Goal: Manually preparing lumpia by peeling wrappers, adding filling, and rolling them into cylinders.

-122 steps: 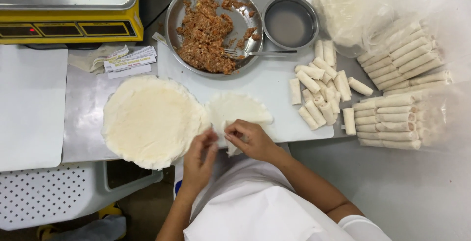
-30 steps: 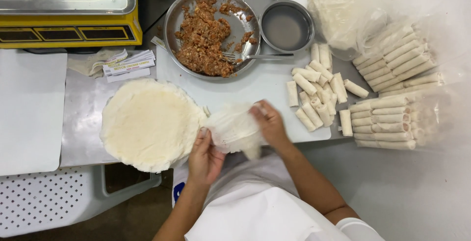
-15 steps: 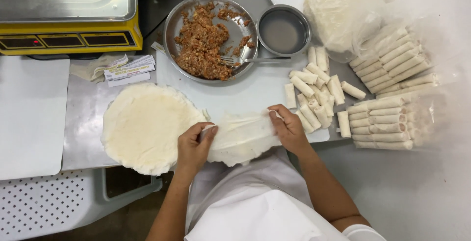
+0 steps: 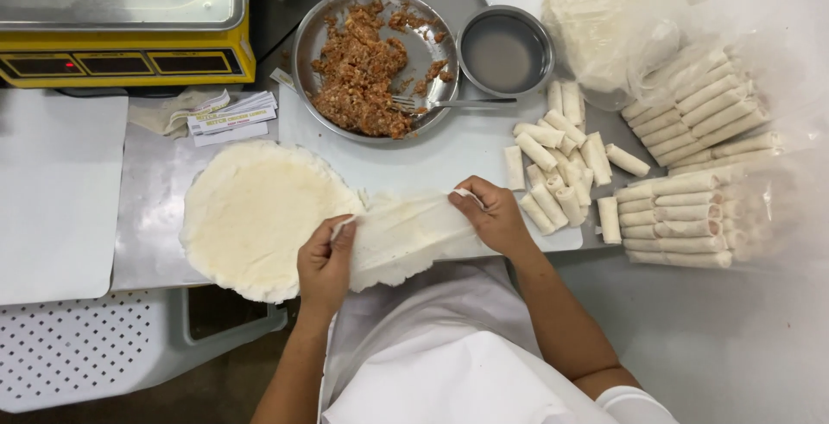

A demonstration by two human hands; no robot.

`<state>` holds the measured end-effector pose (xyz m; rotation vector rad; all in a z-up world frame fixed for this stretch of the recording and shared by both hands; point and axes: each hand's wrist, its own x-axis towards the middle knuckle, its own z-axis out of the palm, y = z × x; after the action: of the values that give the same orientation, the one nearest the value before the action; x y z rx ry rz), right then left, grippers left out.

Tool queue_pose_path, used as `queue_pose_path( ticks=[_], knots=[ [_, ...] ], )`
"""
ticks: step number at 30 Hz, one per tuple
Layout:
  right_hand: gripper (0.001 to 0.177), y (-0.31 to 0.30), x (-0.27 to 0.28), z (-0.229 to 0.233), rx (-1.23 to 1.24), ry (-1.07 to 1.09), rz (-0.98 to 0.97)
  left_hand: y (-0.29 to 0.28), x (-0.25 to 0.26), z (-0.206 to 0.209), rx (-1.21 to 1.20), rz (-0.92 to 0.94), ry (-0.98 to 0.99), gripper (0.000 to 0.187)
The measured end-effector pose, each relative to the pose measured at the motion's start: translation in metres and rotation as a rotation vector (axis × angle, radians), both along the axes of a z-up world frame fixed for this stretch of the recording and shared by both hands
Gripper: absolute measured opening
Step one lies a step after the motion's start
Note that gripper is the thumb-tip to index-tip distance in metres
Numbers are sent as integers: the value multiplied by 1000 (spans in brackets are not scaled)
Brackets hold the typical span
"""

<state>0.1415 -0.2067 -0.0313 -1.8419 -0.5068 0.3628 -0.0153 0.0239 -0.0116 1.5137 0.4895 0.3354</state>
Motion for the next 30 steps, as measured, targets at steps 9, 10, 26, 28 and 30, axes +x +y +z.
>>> queue_pose_path(
  ticks=[9,10,26,28,30],
  knots=[
    [21,0,-24,25,325,394,15,6,16,2,-735,-21,-52,21],
    [21,-4,-27,35,536,471,-138,14,14,2,-869,-147,-317,41],
    [74,-40,-24,40,-120,-238,114,-36,31,-3,156,-439,-55,68],
    [71,-19,-19,44,-71,-280,169,-39,28,21,232,-467,-67,68],
    [68,-4,-12,44,-16,-326,236,-35,26,25,314,-482,-80,68]
  ],
)
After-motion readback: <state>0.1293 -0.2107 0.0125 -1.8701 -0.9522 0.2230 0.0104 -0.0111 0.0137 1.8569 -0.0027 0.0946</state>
